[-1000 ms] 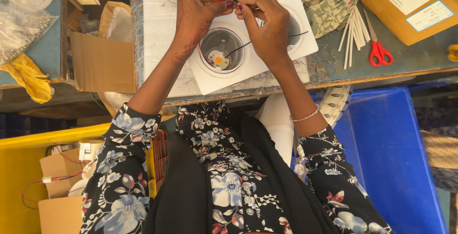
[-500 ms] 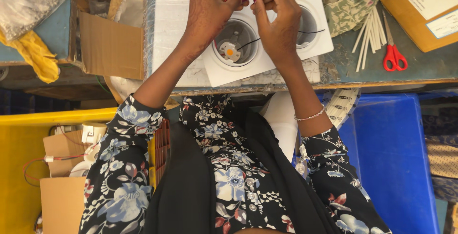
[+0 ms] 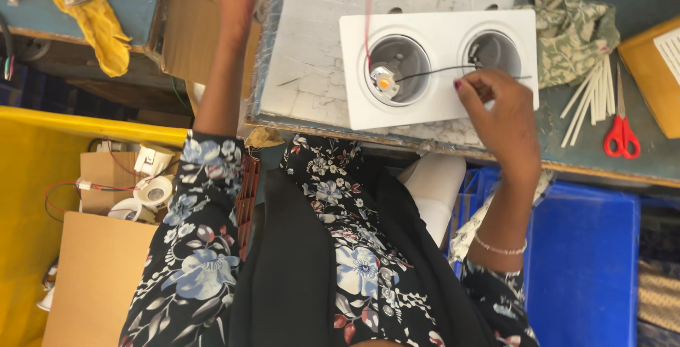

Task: The person assembles a dual recessed light fixture by inserting LED modules into the housing, connecting red and black wires, and securing the components with a green power drill. The person works at a cluttered workbench with tools and parts visible.

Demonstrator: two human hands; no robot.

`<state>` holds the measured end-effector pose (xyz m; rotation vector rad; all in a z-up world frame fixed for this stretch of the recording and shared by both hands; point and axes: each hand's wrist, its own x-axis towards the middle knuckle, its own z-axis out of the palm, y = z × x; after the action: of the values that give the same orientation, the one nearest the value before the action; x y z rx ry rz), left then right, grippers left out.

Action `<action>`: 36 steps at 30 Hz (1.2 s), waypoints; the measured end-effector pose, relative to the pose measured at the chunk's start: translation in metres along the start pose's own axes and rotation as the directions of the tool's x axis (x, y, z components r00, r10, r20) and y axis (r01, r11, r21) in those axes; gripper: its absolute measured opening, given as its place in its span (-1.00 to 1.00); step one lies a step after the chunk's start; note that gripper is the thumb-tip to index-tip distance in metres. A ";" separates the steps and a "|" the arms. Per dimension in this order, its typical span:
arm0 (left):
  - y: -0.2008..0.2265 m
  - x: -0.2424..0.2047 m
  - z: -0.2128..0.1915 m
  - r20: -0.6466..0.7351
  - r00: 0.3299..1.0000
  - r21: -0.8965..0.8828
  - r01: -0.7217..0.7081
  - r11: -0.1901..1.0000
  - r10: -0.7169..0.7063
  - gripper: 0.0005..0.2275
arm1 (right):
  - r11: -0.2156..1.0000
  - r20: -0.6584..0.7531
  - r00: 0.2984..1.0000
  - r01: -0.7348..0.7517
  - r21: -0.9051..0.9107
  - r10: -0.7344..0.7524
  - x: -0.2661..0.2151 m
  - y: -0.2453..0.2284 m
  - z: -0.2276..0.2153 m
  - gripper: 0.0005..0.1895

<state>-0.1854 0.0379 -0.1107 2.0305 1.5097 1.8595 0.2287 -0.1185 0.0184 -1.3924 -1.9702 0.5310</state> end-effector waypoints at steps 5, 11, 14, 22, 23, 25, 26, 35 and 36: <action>0.030 -0.058 0.032 0.328 0.913 -0.053 0.273 0.961 -0.241 -0.91 | 0.997 -0.075 0.997 0.026 -0.077 -0.031 0.002 0.001 0.020 -0.71; 0.077 -0.069 0.038 0.264 0.945 0.152 0.159 0.976 -0.195 -0.85 | 0.989 -0.131 0.990 0.063 0.134 -0.046 0.030 0.023 0.053 -0.63; 0.090 -0.064 0.038 0.177 0.971 0.195 0.123 0.973 -0.158 -0.76 | 0.939 -0.150 0.989 0.060 0.340 -0.009 0.054 0.037 0.059 -0.57; 0.100 -0.069 0.067 0.790 0.561 -0.577 0.817 0.010 -0.247 -0.29 | 0.997 -0.335 0.939 0.075 -0.034 -0.082 0.067 0.032 0.062 -0.56; 0.100 -0.068 0.070 0.826 0.503 -0.548 0.823 -0.152 -0.256 -0.25 | 0.978 -0.338 0.926 0.116 -0.172 -0.169 0.065 0.030 0.062 -0.58; 0.097 -0.069 0.069 0.863 0.468 -0.505 0.802 -0.318 -0.190 -0.16 | 0.882 -0.305 0.893 0.178 -0.435 -0.331 0.060 0.028 0.062 -0.62; 0.097 -0.071 0.069 0.879 0.451 -0.474 0.786 -0.397 -0.155 -0.10 | 0.902 -0.296 0.902 0.187 -0.389 -0.315 0.060 0.028 0.064 -0.65; 0.105 -0.095 0.081 0.792 0.562 -0.520 0.826 0.218 -0.238 -0.54 | 0.913 -0.303 0.862 0.393 -0.107 -0.407 0.083 0.031 0.079 -0.70; 0.108 -0.095 0.081 0.791 0.548 -0.524 0.836 0.163 -0.273 -0.56 | 0.907 -0.293 0.859 0.407 -0.105 -0.419 0.086 0.031 0.079 -0.70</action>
<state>-0.0410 -0.0336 -0.1465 0.9685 0.6424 1.1012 0.1743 -0.0234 -0.0331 -0.9561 -1.9430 0.0663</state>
